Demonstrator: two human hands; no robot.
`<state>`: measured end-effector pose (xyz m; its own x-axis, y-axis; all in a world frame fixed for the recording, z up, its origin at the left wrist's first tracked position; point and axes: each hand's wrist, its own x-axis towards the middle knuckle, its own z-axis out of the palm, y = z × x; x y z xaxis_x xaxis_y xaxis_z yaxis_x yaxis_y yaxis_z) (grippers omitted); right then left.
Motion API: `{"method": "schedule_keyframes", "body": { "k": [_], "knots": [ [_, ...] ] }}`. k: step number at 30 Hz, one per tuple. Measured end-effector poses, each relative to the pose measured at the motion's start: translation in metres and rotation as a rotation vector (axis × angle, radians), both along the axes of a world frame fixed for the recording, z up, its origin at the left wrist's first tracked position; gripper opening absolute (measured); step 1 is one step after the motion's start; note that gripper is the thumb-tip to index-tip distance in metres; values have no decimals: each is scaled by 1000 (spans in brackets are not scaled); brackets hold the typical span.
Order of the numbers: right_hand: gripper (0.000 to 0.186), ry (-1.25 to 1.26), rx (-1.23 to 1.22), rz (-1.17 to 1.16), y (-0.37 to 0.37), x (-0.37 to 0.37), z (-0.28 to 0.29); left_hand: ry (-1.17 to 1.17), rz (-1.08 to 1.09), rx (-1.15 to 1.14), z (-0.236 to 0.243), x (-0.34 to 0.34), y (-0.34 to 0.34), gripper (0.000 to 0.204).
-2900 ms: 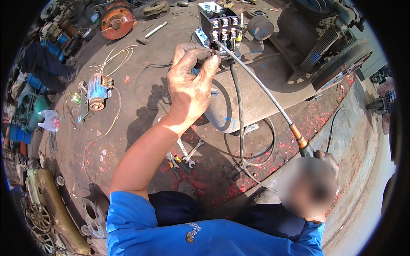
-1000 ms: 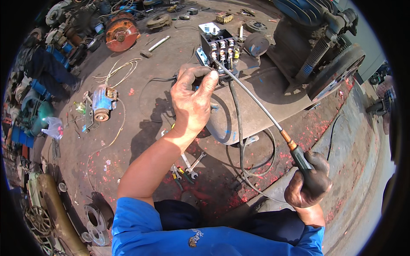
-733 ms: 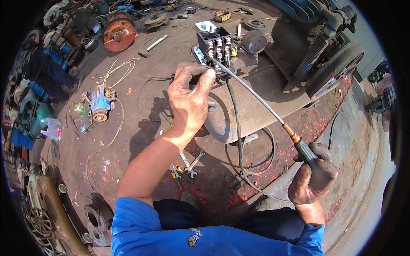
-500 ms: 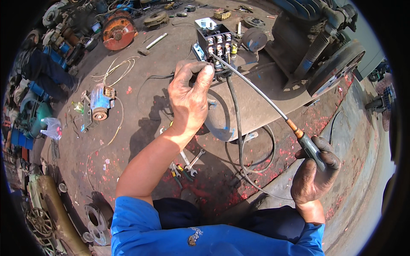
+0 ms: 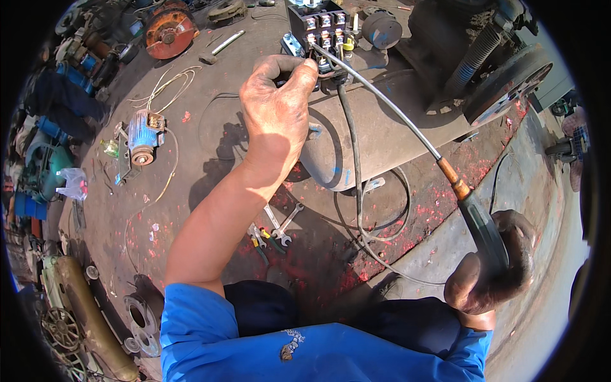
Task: The person strips the ends of a black cable and connects them to terminals on a small electrical component using a screwdriver. They tighten the connections and then wrap the cable around a nearby fan blade.
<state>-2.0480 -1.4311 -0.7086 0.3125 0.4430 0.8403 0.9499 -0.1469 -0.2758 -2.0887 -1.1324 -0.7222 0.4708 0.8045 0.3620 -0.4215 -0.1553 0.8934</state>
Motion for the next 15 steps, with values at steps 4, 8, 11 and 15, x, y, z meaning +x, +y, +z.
{"method": "schedule_keyframes", "body": {
  "k": [4,8,11,15],
  "knots": [
    [46,29,-60,-68,-6,-8,5,-35,7,4,-7,1,5,11],
    [39,-125,-268,-15,-1,-26,21,-31,-2,17,-11,-1,6,12],
    [51,-11,-376,-14,3,-49,33,-17,12,86,-12,2,7,15],
    [51,-13,-397,-14,6,-52,36,-23,36,96,-13,4,5,17]
  ]
}}
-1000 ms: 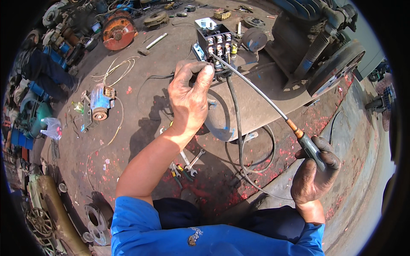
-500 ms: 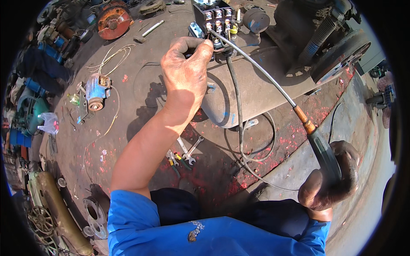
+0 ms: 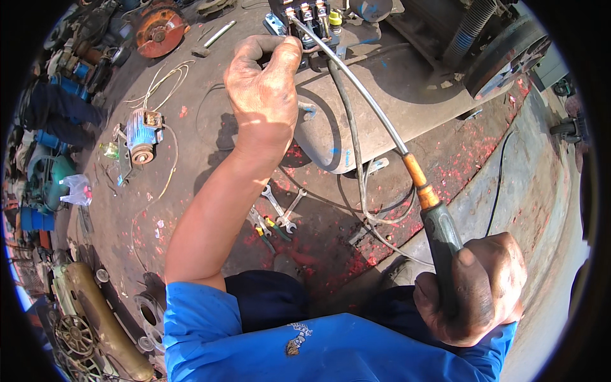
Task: The person strips the ends of a black cable and connects them to terminals on a small electrical component using a screwdriver. They tighten the connections and then wrap the cable around a nearby fan blade.
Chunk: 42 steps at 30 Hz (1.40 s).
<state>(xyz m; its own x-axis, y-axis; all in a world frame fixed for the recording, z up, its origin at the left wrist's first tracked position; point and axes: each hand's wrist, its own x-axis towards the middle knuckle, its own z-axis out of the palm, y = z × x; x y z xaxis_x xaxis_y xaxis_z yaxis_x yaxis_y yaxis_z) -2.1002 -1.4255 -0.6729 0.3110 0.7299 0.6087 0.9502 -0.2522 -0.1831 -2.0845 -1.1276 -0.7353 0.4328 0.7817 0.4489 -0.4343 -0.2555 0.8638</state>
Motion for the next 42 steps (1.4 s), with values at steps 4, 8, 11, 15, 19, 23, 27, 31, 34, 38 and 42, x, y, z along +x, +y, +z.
{"method": "schedule_keyframes", "body": {
  "k": [4,8,11,15,19,23,27,31,34,38,42],
  "knots": [
    [53,55,-21,-17,4,-3,6,44,70,-1,-1,-6,0,17],
    [46,-286,-89,22,8,-5,11,27,-17,-9,-4,-4,0,14],
    [40,-543,-191,66,16,-5,16,60,-15,-4,0,-7,-1,14],
    [40,-350,-211,7,13,-4,25,54,2,2,0,-3,-3,21],
    [42,35,144,-91,5,-1,6,76,62,84,-6,-7,11,23],
    [38,-135,295,-19,22,-5,7,44,19,64,-9,-5,11,20],
    [45,21,131,-126,-9,-15,26,-19,-74,-48,-2,-3,9,14],
    [45,31,183,-152,-15,-4,14,-28,-87,-32,-1,-6,12,11],
    [45,29,232,-135,-8,-4,3,7,-140,-6,3,-11,16,11],
    [45,69,298,-160,-9,-4,0,79,-211,-3,10,-13,22,9],
    [46,132,378,-191,-16,0,-5,61,-257,-44,12,-11,21,9]
  ]
}}
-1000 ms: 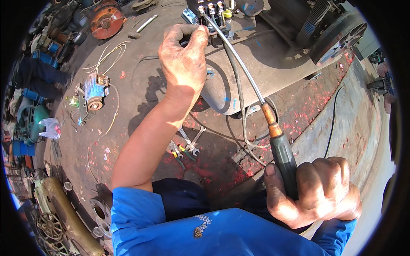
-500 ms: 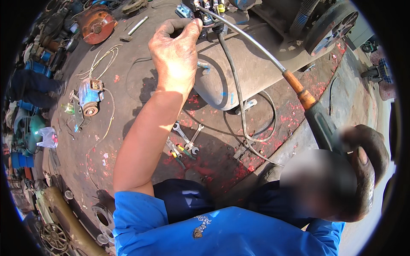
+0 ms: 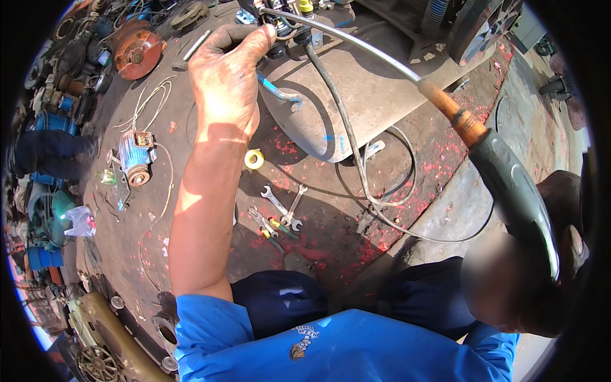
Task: The person strips the ends of a black cable and connects them to terminals on a small electrical component using a screwdriver. They tighten the connections and then wrap the cable around a nearby fan blade.
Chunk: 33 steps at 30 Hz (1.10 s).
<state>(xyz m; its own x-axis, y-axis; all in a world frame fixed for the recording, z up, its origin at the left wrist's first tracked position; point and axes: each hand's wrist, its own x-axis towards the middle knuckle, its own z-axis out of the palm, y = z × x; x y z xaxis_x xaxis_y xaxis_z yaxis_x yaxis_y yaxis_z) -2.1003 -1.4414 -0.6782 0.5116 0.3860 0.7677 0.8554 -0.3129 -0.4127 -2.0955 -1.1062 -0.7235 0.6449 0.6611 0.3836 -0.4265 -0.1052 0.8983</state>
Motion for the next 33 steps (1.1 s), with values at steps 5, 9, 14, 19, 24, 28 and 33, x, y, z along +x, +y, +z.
{"method": "schedule_keyframes", "body": {
  "k": [5,9,14,19,24,28,33],
  "knots": [
    [46,126,101,-12,-3,1,-4,-20,17,36,-8,2,9,11],
    [46,470,413,-30,-19,-1,-3,-22,41,54,-8,3,7,11],
    [46,283,39,-206,-24,-1,2,1,74,64,-5,1,0,10],
    [40,-106,-274,-62,-13,11,12,-15,94,55,-6,1,-1,10],
    [35,-120,-311,-20,-10,8,14,-37,121,35,-7,4,-3,12],
    [31,-100,-421,-8,-5,1,18,-72,134,12,-8,7,-3,13],
    [28,-25,-619,-20,4,1,25,-110,201,-48,-10,8,-11,13]
  ]
}}
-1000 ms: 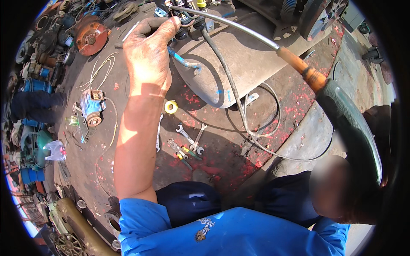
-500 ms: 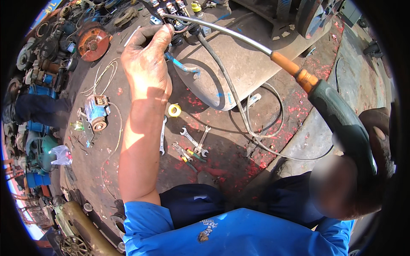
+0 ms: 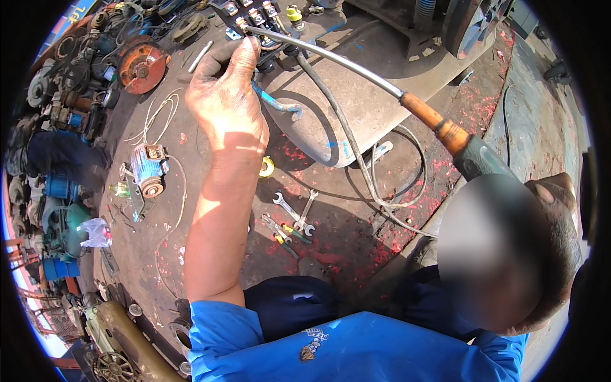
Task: The person strips the ends of a black cable and connects them to terminals on a small electrical component using a screwdriver. They tighten the connections and then wrap the cable around a nearby fan blade.
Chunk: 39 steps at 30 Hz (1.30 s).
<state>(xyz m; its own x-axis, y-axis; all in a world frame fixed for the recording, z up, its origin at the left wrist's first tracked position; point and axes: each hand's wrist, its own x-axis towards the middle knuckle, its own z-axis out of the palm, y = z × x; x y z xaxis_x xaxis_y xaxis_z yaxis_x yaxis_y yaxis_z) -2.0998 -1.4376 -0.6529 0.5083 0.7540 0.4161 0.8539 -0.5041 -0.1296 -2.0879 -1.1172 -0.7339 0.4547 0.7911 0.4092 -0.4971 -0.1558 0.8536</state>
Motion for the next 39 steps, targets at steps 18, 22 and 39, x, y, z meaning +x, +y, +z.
{"method": "schedule_keyframes", "body": {
  "k": [18,22,39],
  "knots": [
    [58,-30,532,258,-4,10,-15,-55,63,152,-5,8,-3,9],
    [47,-135,521,274,4,11,-28,-41,97,181,-8,8,-2,9],
    [53,-142,315,251,18,10,-3,-40,41,122,1,4,-4,11]
  ]
}}
